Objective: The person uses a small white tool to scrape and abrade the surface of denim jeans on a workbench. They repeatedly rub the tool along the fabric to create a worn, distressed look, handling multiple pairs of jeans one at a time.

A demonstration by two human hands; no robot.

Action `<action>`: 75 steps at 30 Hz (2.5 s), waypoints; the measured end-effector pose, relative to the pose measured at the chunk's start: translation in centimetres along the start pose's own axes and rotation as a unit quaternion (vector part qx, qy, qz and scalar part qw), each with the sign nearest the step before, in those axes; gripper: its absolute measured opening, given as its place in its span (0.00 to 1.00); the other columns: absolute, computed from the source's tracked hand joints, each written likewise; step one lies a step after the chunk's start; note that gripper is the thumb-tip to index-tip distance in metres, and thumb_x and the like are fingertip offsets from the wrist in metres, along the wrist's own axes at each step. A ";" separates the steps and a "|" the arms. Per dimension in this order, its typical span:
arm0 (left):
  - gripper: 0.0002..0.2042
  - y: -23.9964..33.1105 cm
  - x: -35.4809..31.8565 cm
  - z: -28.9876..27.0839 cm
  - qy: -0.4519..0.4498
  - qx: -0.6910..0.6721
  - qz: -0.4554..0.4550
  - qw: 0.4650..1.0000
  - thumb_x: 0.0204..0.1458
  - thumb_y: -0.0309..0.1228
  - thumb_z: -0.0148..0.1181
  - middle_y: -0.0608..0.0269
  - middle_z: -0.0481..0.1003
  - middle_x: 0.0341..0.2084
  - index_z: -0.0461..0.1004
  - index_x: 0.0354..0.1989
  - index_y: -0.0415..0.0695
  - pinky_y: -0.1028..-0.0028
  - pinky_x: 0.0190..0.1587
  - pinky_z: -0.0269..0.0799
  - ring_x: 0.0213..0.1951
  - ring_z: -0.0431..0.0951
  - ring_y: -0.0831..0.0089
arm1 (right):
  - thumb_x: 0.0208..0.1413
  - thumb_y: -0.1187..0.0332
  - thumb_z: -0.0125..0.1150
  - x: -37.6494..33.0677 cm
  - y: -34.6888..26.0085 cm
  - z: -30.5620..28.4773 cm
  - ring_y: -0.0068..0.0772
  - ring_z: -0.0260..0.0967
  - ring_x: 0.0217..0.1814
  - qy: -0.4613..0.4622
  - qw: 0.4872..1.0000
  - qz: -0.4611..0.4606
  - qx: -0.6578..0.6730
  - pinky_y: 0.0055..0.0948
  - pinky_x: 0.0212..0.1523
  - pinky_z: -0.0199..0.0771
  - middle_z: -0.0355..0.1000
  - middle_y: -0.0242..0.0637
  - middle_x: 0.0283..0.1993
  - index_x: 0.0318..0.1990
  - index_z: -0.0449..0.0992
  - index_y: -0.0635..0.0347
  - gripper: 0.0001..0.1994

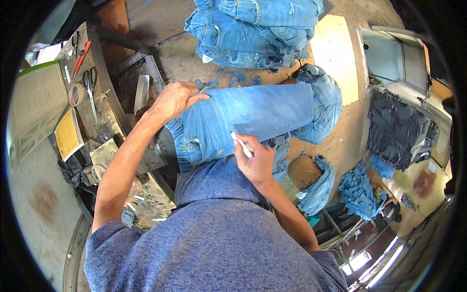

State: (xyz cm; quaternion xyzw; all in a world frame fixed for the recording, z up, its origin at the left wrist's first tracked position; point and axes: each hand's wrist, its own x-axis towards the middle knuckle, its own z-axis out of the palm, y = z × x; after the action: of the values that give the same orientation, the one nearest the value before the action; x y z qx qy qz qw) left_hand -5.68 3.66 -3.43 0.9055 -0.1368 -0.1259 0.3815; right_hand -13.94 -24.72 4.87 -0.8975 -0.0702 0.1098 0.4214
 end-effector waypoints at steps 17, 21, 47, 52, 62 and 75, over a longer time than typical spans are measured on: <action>0.15 -1.9 0.5 -0.5 -0.003 -0.121 -0.065 0.991 0.54 0.38 0.76 0.43 0.73 0.21 0.84 0.32 0.36 0.61 0.28 0.69 0.21 0.68 0.60 | 0.54 0.69 0.69 3.6 -0.8 6.4 0.34 0.77 0.22 -0.032 0.960 -0.150 -0.234 0.35 0.22 0.74 0.78 0.31 0.23 0.47 0.83 0.49 0.13; 0.14 -1.7 0.6 -0.6 -0.030 -0.102 -0.097 0.990 0.54 0.38 0.77 0.45 0.78 0.23 0.86 0.35 0.37 0.64 0.29 0.72 0.22 0.74 0.65 | 0.54 0.70 0.70 0.9 -0.9 4.2 0.33 0.76 0.21 -0.047 0.963 -0.122 -0.235 0.34 0.21 0.73 0.77 0.32 0.22 0.46 0.83 0.50 0.12; 0.17 -1.7 0.5 0.0 0.023 -0.130 -0.085 0.988 0.53 0.40 0.77 0.40 0.67 0.18 0.82 0.28 0.37 0.57 0.26 0.64 0.22 0.60 0.46 | 0.54 0.70 0.71 1.5 -1.4 4.5 0.36 0.77 0.22 -0.043 0.964 -0.138 -0.221 0.35 0.22 0.74 0.78 0.32 0.22 0.40 0.84 0.51 0.07; 0.16 -1.6 0.5 -0.1 0.019 -0.133 -0.086 0.987 0.53 0.40 0.77 0.41 0.68 0.18 0.83 0.28 0.37 0.57 0.26 0.65 0.21 0.62 0.48 | 0.55 0.69 0.71 1.7 -1.5 5.3 0.36 0.74 0.21 -0.030 0.973 -0.119 -0.193 0.36 0.21 0.73 0.78 0.32 0.22 0.37 0.84 0.51 0.04; 0.16 -1.4 0.4 -0.3 0.008 -0.129 -0.099 0.987 0.54 0.40 0.76 0.42 0.70 0.18 0.83 0.28 0.38 0.57 0.27 0.66 0.20 0.65 0.48 | 0.54 0.68 0.70 1.1 -1.7 5.1 0.39 0.73 0.20 -0.040 0.969 -0.127 -0.208 0.39 0.23 0.74 0.77 0.35 0.22 0.39 0.83 0.50 0.06; 0.32 9.3 -10.4 -1.7 0.190 0.105 -0.301 0.929 0.47 0.55 0.77 0.48 0.76 0.40 0.77 0.45 0.36 0.50 0.50 0.73 0.46 0.77 0.45 | 0.71 0.60 0.61 4.1 0.7 0.8 0.46 0.77 0.27 0.060 0.993 -0.028 -0.102 0.41 0.30 0.75 0.79 0.39 0.28 0.50 0.77 0.56 0.11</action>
State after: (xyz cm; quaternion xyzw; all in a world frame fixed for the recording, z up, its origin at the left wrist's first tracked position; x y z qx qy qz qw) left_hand -16.15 2.14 5.75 0.9460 0.2044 -0.0454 0.2476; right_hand -10.15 -23.67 3.20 -0.9385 -0.0806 0.0364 0.3337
